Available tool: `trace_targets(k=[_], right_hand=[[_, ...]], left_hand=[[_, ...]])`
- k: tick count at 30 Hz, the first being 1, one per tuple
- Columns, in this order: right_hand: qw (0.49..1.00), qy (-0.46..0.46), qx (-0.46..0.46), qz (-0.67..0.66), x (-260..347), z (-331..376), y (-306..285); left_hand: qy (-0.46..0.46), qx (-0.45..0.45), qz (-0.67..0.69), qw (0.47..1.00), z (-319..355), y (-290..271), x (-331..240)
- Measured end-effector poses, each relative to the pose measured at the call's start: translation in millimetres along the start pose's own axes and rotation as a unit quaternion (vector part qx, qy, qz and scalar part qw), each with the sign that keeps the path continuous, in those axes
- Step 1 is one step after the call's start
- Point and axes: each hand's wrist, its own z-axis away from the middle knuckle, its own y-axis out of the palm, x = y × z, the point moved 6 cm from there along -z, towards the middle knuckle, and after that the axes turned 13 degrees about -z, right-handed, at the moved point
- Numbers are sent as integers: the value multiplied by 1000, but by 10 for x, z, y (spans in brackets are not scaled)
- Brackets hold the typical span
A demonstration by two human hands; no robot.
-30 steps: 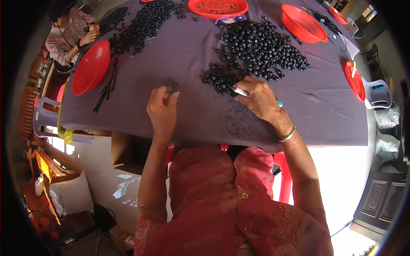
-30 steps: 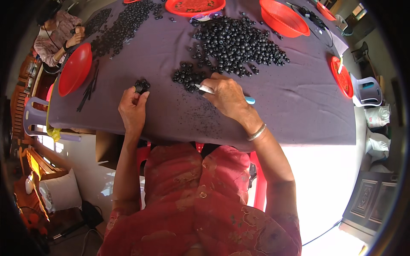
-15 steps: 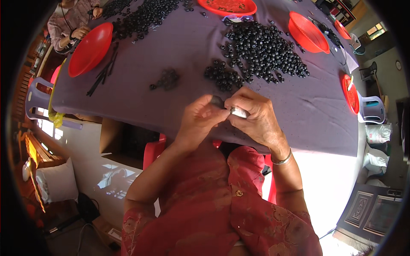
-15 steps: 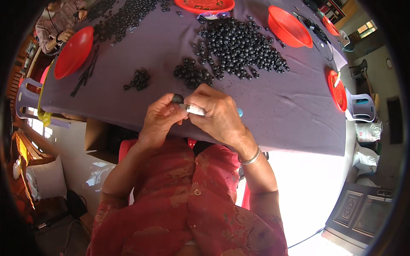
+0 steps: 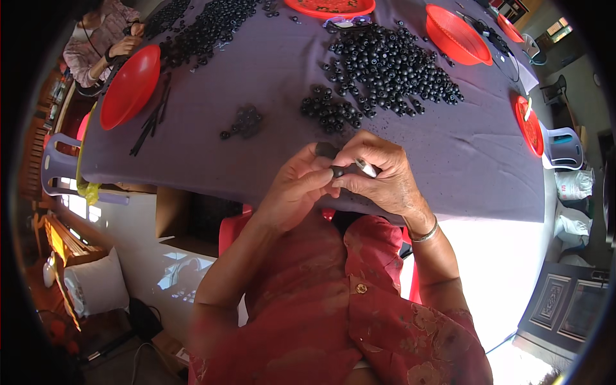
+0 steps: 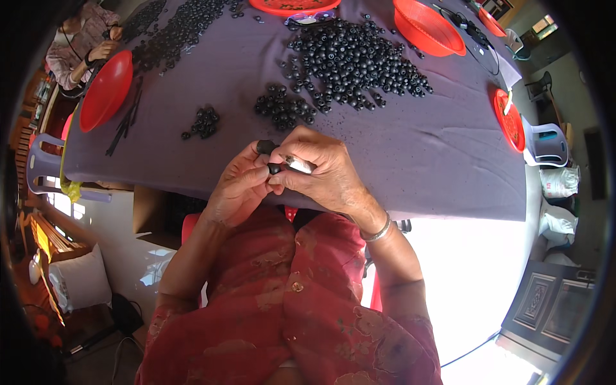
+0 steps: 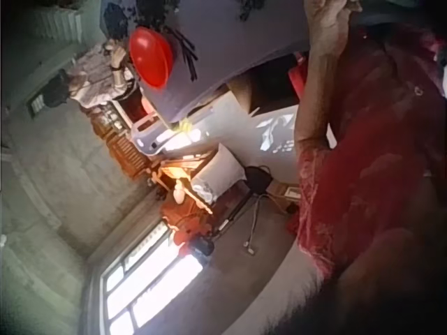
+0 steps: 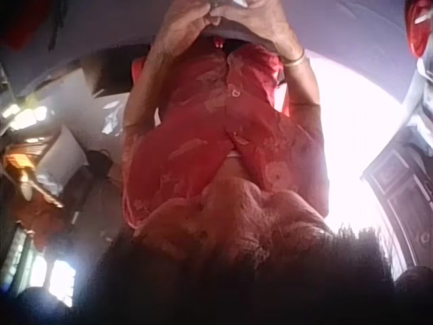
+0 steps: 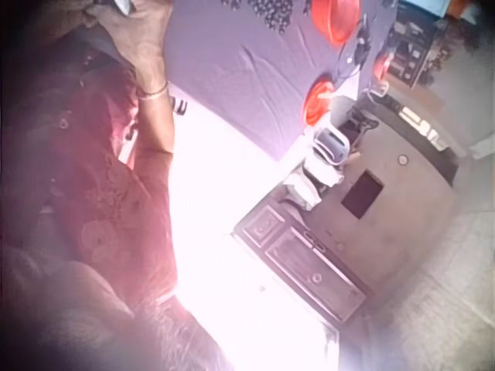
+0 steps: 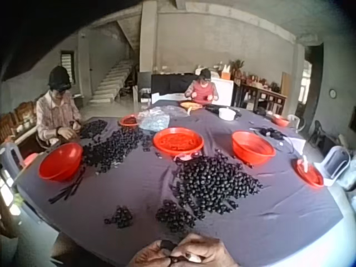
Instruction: Sorting small black plastic components on a table using a handheld tool.
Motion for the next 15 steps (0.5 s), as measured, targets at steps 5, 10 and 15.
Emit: trace_targets(k=[5,10,15], right_hand=[[999,-15,-6,28,31,18,11],[997,48,-20,-52,-13,42,58],[1000,-7,19,13,49,31,107]], left_hand=[[10,-31,33,999,6,40,53],[13,18,74,997,8,84,43],[21,32,53,998,16,35,-34]])
